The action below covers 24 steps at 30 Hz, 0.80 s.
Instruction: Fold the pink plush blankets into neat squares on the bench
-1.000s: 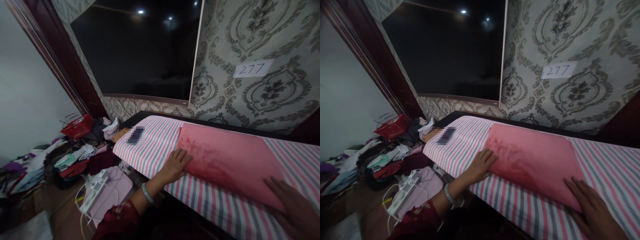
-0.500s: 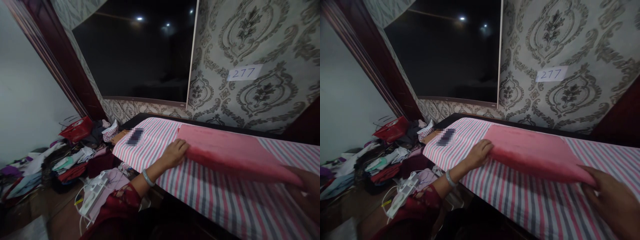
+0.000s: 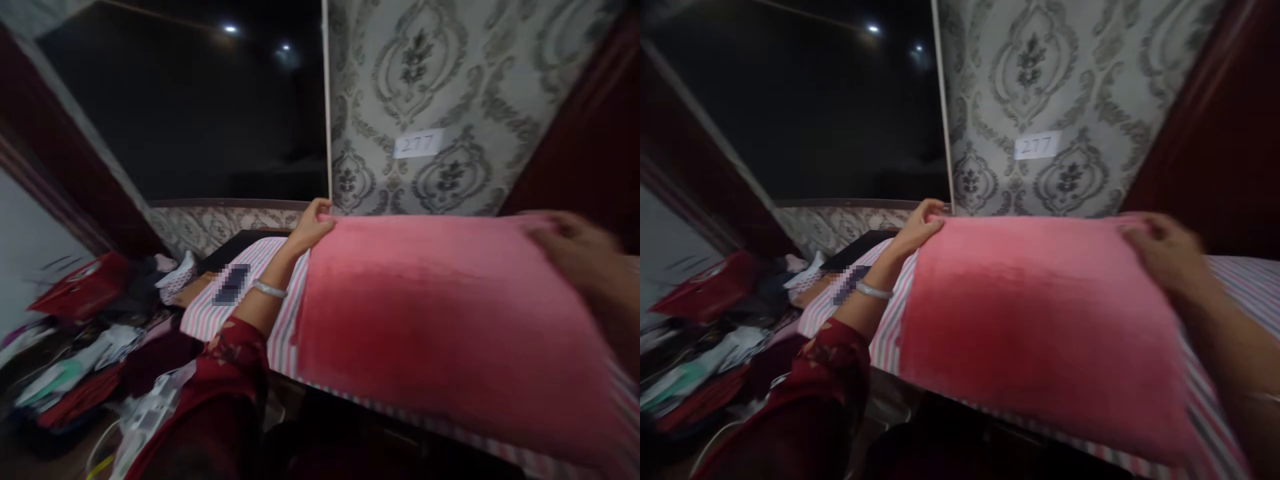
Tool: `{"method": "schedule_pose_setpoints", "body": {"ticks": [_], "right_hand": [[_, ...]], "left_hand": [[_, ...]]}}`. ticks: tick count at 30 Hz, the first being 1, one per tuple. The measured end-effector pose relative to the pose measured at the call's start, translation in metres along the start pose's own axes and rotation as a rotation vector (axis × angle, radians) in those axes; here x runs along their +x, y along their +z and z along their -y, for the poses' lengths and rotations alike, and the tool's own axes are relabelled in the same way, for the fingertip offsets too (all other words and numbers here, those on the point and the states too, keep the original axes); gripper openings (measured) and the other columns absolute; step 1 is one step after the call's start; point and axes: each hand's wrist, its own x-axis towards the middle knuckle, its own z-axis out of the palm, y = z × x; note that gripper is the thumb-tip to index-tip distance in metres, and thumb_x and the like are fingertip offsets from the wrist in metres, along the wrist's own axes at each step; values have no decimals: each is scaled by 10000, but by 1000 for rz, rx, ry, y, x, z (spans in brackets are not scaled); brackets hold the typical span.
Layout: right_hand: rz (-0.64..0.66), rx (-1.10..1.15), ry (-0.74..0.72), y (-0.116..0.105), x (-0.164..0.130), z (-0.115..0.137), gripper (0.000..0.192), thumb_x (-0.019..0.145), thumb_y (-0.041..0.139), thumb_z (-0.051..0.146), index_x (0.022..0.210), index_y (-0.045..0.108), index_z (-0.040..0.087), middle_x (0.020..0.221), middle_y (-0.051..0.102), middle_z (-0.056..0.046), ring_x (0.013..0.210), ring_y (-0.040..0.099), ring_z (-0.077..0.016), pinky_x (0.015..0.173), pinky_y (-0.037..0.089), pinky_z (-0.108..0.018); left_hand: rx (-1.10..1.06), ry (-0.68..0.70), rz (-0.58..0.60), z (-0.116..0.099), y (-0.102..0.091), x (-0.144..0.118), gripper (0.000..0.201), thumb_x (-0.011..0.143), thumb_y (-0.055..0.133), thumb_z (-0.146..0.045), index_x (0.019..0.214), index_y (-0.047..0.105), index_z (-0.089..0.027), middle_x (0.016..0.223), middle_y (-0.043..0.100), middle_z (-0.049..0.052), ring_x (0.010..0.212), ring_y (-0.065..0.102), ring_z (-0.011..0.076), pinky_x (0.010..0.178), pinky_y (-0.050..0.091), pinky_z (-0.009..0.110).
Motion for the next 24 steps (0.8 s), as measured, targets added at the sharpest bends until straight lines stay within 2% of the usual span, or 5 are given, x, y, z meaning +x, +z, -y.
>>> {"method": "schedule_pose_setpoints", "body": {"ticks": [3, 8, 12, 15, 24], "right_hand": [[180, 144, 341, 42, -10, -6, 188, 887, 580, 248, 923, 743, 161, 947, 760, -112, 839, 680, -205, 735, 534, -315], [189, 163, 450, 80, -31, -50, 303, 829, 666, 391, 956, 745, 128, 794, 752, -105, 773, 706, -245, 665, 562, -326], [182, 96, 308, 76, -20, -47, 480, 858, 638, 398, 1264, 681, 146, 1178, 735, -160, 1164, 647, -313, 990, 512, -436], [298, -94, -114, 91, -27, -14, 568, 949, 500, 399, 1469, 533, 175, 1521, 513, -145, 1428, 431, -323, 1177, 337, -503], [542, -509, -385, 143, -89, 16, 560, 1036, 340, 417, 1571, 384, 257, 1639, 332, -105, 1516, 274, -321, 1192, 202, -628]], "left_hand": [[34, -421, 178, 41, 44, -15, 287, 813, 606, -237, 1083, 630, -143, 831, 663, 19, 702, 607, 153, 683, 501, 270], [147, -491, 270, 80, 75, -29, 215, 816, 661, -332, 840, 656, -118, 697, 678, 77, 706, 655, 223, 659, 521, 312], [230, -377, 269, 58, 79, -16, 415, 842, 656, -364, 1136, 663, -71, 1197, 709, 204, 1242, 603, 329, 1038, 455, 404], [313, -53, 341, 24, 107, -27, 592, 948, 514, -463, 1444, 504, -138, 1560, 466, 163, 1495, 349, 276, 1210, 276, 415], [754, 202, 619, 24, 166, -98, 788, 1002, 321, -589, 1569, 305, -41, 1634, 280, 238, 1547, 194, 352, 1240, 124, 617]]}}
